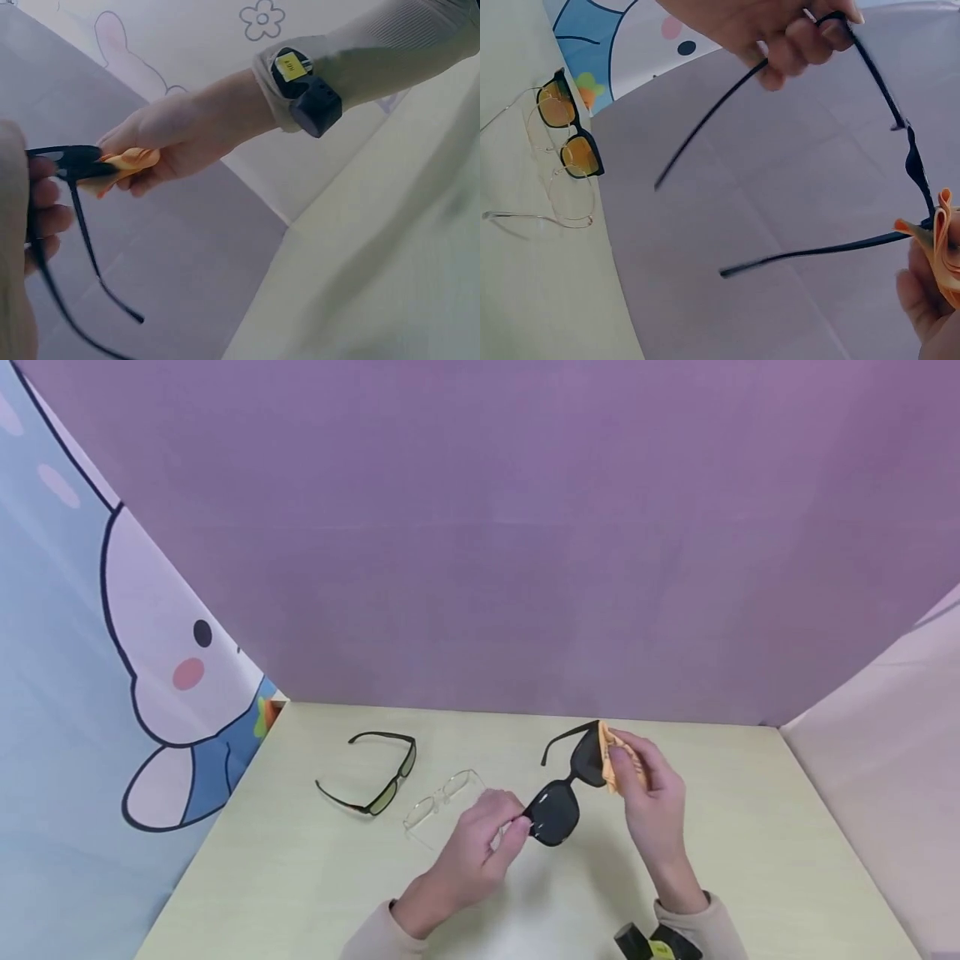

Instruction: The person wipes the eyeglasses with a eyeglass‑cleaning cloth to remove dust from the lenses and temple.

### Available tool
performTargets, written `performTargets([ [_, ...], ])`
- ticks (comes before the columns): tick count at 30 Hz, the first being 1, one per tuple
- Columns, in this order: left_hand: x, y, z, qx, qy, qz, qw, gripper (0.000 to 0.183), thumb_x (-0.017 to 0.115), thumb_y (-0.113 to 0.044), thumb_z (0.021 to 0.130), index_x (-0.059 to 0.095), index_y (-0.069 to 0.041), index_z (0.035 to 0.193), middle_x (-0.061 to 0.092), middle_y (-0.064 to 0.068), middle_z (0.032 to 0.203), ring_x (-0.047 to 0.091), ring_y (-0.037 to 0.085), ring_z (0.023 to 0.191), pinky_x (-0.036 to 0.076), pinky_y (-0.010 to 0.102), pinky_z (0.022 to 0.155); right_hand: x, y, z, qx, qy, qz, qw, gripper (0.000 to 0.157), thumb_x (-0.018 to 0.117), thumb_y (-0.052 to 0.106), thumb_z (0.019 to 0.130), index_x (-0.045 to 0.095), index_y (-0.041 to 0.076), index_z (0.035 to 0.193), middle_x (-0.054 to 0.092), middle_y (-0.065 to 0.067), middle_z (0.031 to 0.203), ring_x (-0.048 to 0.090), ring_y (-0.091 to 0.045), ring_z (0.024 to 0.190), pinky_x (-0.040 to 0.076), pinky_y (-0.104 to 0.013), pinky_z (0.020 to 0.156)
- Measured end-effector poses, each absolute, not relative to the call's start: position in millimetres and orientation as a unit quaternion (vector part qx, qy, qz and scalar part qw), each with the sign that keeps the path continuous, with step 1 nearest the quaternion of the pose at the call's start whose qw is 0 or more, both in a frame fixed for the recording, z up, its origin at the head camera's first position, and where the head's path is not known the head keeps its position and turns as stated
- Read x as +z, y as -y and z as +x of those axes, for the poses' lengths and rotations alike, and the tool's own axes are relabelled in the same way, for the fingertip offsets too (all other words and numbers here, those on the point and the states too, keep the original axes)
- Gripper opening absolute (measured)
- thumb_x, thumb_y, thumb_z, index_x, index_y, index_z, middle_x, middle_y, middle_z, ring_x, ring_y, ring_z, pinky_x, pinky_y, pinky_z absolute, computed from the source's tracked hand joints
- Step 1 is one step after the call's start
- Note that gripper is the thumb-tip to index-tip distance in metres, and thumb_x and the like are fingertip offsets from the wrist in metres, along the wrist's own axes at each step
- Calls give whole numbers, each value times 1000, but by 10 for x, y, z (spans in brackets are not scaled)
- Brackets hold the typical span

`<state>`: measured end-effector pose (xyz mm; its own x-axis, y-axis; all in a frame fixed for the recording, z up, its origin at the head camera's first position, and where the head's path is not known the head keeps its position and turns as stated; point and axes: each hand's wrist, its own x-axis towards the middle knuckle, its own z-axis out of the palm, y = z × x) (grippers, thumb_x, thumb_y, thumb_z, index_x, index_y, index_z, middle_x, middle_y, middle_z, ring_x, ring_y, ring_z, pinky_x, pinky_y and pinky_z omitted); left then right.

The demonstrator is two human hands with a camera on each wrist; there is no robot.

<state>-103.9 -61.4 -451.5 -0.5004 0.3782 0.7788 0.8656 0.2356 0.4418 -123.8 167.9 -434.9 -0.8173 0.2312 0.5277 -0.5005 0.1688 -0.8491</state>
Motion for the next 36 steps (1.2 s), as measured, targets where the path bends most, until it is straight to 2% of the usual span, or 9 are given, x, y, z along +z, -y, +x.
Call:
performTargets([
  [3,-4478,665,-1067,-391,767,-412,299,22,58,-22,106,70,-14,89,68,-6,89,60,11,87,47,27,85,-4335,-1694,-1242,635,701,109,305,24,61,-8,98,69,-7,120,70,6,99,60,-7,76,49,-13,61],
  [6,-4449,717,-1058,-370,791,-391,290,19,65,-28,103,75,-15,92,72,-7,97,61,10,90,47,22,83,-4326,-1703,-1243,643,690,120,309,23,60,-10,97,68,-9,120,69,4,98,59,-8,76,48,-13,62],
  [11,-4395,760,-992,-467,799,-359,123,9,65,-14,102,71,-8,98,71,-1,93,63,3,79,53,13,69,-4341,-1692,-1241,635,689,139,320,22,61,-11,96,68,-10,117,68,-1,96,59,-8,75,48,-14,60],
  [14,-4375,763,-968,-521,790,-323,24,8,62,-12,104,68,-6,101,71,3,93,67,4,82,59,19,75,-4362,-1682,-1247,618,696,153,332,23,61,-13,95,68,-9,117,67,-2,97,59,-8,75,48,-13,61],
  [17,-4362,766,-958,-551,780,-294,-27,8,67,-12,101,69,-5,103,73,5,98,70,6,89,60,26,85,-4384,-1679,-1251,607,702,155,340,26,60,-16,94,68,-9,118,67,1,99,58,-7,76,48,-12,61],
  [26,-4373,779,-947,-615,740,-263,-66,12,70,-11,98,71,0,104,74,14,98,73,13,89,60,25,81,-4405,-1667,-1221,598,700,160,356,28,60,-20,92,68,-10,117,67,3,104,59,-8,81,49,-11,64],
  [29,-4394,772,-928,-634,726,-261,-56,14,68,-10,99,70,3,105,73,17,96,73,12,88,60,25,80,-4428,-1657,-1216,573,694,183,397,25,62,-19,91,68,-13,114,66,-6,105,60,-7,84,50,-9,64],
  [32,-4410,765,-907,-641,720,-263,-34,13,68,-9,99,70,2,105,73,17,95,71,9,86,60,27,80,-4452,-1642,-1215,524,695,202,448,16,66,-4,97,71,-13,109,62,-20,103,61,-6,90,49,-6,67],
  [36,-4418,752,-896,-646,713,-274,-5,11,67,-6,99,70,3,105,73,20,93,71,14,83,61,29,78,-4441,-1592,-1208,477,700,216,485,36,68,24,102,74,-12,101,54,-32,103,58,-6,97,46,-4,71],
])
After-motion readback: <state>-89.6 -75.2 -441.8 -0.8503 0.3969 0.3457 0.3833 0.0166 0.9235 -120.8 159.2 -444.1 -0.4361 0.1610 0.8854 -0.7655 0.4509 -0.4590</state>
